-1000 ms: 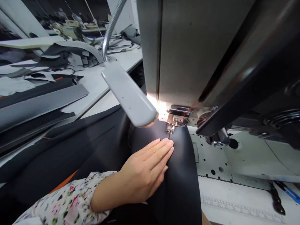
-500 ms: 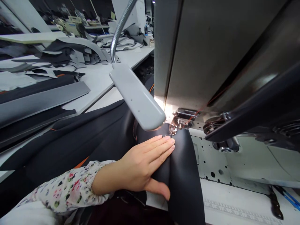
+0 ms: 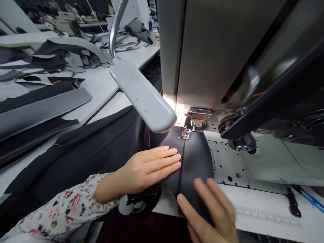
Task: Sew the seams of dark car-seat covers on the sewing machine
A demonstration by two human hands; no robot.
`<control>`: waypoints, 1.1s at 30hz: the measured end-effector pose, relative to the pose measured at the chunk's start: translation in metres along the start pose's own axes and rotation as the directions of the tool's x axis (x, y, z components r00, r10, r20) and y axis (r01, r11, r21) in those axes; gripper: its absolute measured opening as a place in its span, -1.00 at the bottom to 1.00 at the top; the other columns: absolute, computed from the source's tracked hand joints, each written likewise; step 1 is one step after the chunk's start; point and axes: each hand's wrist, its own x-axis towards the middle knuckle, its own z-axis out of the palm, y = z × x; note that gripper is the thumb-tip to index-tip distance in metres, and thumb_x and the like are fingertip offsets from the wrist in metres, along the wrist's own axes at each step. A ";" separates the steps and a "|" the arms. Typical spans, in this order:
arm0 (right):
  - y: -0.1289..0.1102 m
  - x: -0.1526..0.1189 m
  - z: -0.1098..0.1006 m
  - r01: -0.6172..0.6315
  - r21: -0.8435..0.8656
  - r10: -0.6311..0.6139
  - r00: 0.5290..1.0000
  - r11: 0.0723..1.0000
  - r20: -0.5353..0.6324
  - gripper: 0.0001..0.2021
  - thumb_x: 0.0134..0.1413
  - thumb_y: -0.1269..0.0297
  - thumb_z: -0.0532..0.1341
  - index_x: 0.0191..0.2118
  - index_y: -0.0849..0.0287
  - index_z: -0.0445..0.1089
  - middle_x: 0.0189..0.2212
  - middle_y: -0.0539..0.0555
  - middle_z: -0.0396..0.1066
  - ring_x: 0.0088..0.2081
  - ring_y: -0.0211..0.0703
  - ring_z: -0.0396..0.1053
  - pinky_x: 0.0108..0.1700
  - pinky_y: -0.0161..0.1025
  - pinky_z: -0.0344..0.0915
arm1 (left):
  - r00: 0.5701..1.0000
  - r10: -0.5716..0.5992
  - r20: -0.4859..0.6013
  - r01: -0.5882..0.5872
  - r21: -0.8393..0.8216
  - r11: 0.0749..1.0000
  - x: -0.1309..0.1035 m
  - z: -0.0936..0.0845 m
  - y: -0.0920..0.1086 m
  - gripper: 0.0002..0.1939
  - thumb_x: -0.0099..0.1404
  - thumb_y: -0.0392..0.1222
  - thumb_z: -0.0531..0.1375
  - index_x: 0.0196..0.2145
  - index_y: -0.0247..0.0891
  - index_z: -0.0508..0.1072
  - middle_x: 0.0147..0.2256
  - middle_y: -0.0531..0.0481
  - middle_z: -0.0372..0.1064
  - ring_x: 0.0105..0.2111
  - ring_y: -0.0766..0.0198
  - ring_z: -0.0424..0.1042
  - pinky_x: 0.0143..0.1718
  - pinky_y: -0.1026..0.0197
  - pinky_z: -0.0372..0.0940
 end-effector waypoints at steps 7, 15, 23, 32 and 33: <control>0.016 0.031 -0.015 0.295 0.046 -0.298 0.942 0.955 0.156 -0.67 0.37 0.47 0.08 0.10 0.23 0.51 0.06 0.17 0.58 0.29 -0.05 0.38 0.34 -0.14 0.28 | 1.000 0.002 -0.017 -0.002 -0.005 1.000 0.003 0.001 -0.009 -0.68 0.54 -0.39 0.07 0.14 -0.45 0.49 0.14 -0.19 0.52 0.23 0.10 0.46 0.35 -0.02 0.35; 0.024 0.035 -0.015 0.243 0.065 -0.250 0.952 0.968 0.178 -0.56 0.26 0.57 0.16 0.21 0.23 0.44 0.19 0.16 0.48 0.36 -0.02 0.28 0.38 -0.15 0.14 | 0.997 -0.015 -0.075 0.010 -0.067 0.998 0.013 0.005 -0.027 -0.74 0.54 -0.39 0.09 0.07 -0.39 0.52 0.08 -0.14 0.57 0.19 0.14 0.50 0.32 -0.01 0.37; 0.028 0.054 -0.008 0.186 0.104 -0.199 0.970 0.977 0.137 -0.60 0.31 0.60 0.15 0.19 0.23 0.44 0.18 0.17 0.49 0.35 -0.03 0.29 0.31 -0.15 0.22 | 0.997 -0.041 -0.063 0.032 -0.140 0.990 0.020 0.006 -0.050 -0.68 0.41 -0.47 0.07 -0.01 -0.32 0.53 0.05 -0.13 0.58 0.18 0.15 0.51 0.29 -0.02 0.40; 0.039 0.068 0.004 0.170 0.073 -0.175 0.982 0.983 0.071 -0.59 0.31 0.63 0.16 0.18 0.18 0.45 0.17 0.13 0.50 0.31 -0.05 0.35 0.32 -0.11 0.29 | 0.994 -0.072 -0.085 0.066 -0.071 0.995 0.025 0.011 -0.068 -0.59 0.31 -0.51 0.06 0.00 -0.30 0.56 0.06 -0.09 0.59 0.16 0.19 0.52 0.30 0.03 0.37; 0.040 0.070 0.005 0.164 0.074 -0.169 0.984 0.984 0.055 -0.58 0.30 0.63 0.17 0.18 0.18 0.45 0.16 0.12 0.51 0.30 -0.05 0.36 0.32 -0.11 0.30 | 0.995 -0.081 -0.066 0.078 -0.047 0.996 0.025 0.011 -0.069 -0.57 0.32 -0.50 0.04 0.02 -0.29 0.55 0.07 -0.08 0.58 0.17 0.20 0.51 0.31 0.04 0.36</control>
